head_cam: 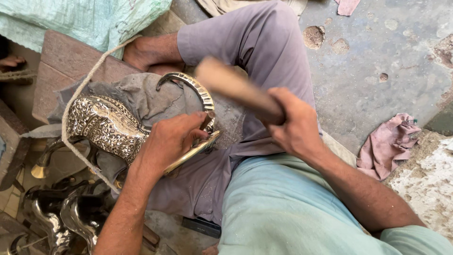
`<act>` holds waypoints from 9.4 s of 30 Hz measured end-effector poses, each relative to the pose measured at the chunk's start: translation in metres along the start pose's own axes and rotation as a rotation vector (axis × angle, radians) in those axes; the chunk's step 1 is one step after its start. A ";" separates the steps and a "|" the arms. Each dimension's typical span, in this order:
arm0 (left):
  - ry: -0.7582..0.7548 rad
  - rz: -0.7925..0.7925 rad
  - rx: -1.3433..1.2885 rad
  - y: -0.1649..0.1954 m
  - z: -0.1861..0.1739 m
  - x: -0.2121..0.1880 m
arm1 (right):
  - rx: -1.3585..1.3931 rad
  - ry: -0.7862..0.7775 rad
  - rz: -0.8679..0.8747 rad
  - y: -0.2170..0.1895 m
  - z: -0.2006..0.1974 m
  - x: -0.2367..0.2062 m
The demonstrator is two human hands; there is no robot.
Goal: The person is sitting on the floor and using a hammer and chisel to shape and refine the handle of an ornate metal vessel. They repeatedly strike the chisel to adjust the metal, rotating the object to access different areas of the handle.
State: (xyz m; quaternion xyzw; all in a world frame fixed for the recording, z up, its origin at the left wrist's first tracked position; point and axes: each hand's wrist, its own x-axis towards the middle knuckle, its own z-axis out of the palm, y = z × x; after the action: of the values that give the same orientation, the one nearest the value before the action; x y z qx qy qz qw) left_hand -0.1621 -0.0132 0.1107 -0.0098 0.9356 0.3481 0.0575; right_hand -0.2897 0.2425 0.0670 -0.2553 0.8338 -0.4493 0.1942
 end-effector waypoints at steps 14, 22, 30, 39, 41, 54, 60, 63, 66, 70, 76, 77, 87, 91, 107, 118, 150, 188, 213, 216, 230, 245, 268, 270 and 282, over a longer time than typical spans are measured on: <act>0.025 0.017 -0.027 0.005 0.001 -0.010 | -0.201 -0.067 -0.198 0.009 -0.002 0.012; 0.030 -0.027 -0.023 0.011 -0.001 -0.018 | -0.158 0.035 -0.289 0.004 -0.005 0.017; 0.078 -0.029 -0.039 0.006 0.004 -0.027 | -0.159 -0.078 -0.037 -0.019 -0.016 0.022; 0.156 -0.089 -0.048 0.003 0.012 -0.038 | -0.443 -0.108 -0.287 -0.027 -0.022 0.025; 0.201 -0.063 -0.046 0.004 0.015 -0.048 | -0.523 -0.108 -0.317 -0.016 -0.021 0.022; 1.689 -0.705 -0.492 -0.025 0.108 -0.244 | -0.585 0.006 0.313 0.160 -0.048 -0.006; 1.841 -0.633 -0.442 -0.023 0.125 -0.262 | 0.131 -0.062 -0.208 0.024 -0.017 0.013; 1.923 -0.635 -0.280 -0.004 0.128 -0.263 | 0.091 -0.248 -0.339 -0.048 0.003 0.011; 1.839 -0.528 -0.446 0.017 0.140 -0.251 | 0.068 -0.380 -0.501 -0.077 0.014 0.005; 1.624 -0.447 -0.700 0.029 0.164 -0.219 | -0.008 0.018 -0.380 -0.031 0.004 0.016; 1.470 -0.458 -0.666 0.023 0.181 -0.174 | -0.727 -0.052 -0.228 0.105 0.015 -0.016; 1.457 -0.447 -0.651 0.024 0.180 -0.169 | -1.087 -0.291 -0.371 0.116 0.024 -0.027; 1.583 -0.047 -0.545 0.024 0.165 -0.136 | -0.896 -0.397 -0.044 0.101 0.059 -0.062; 1.592 -0.024 -0.527 0.016 0.166 -0.131 | -0.373 -0.242 0.026 0.116 0.047 -0.052; 1.622 -0.095 -0.152 -0.032 0.208 -0.090 | -0.896 -0.134 -1.263 -0.119 -0.024 -0.035; 1.570 -0.119 -0.059 -0.028 0.206 -0.094 | -1.529 0.007 -1.719 -0.175 -0.004 -0.035; 1.390 -0.250 -0.055 -0.030 0.202 -0.099 | -1.406 -0.102 -1.657 -0.160 -0.017 -0.027; 1.466 -0.015 -0.259 -0.021 0.183 -0.106 | -1.253 -0.202 -1.608 -0.154 -0.010 -0.015; 1.384 -0.097 -0.271 -0.028 0.195 -0.101 | -1.100 -0.208 -1.574 -0.146 -0.014 0.000; 1.405 -0.092 -0.334 -0.033 0.195 -0.100 | -1.094 -0.163 -1.607 -0.145 -0.004 0.006; 1.386 -0.178 -0.115 -0.011 0.178 -0.113 | -1.227 0.127 -1.796 -0.164 0.005 0.005; 1.444 0.013 -0.083 -0.004 0.161 -0.112 | -1.250 0.235 -1.912 -0.168 0.013 0.010; 1.482 0.042 -0.374 -0.007 0.170 -0.113 | -1.287 0.356 -1.931 -0.173 0.018 0.013; 1.500 -0.042 -0.196 -0.010 0.170 -0.112 | -1.300 0.339 -1.890 -0.170 0.020 0.012; 1.513 -0.026 -0.090 -0.009 0.159 -0.116 | -1.101 0.137 -1.793 -0.171 0.015 0.010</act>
State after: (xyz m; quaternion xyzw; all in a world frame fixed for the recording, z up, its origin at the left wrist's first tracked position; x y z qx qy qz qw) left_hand -0.0301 0.0810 -0.0013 -0.2591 0.7047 0.2836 -0.5965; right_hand -0.2463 0.1466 0.2035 -0.8055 0.4378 -0.0011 -0.3993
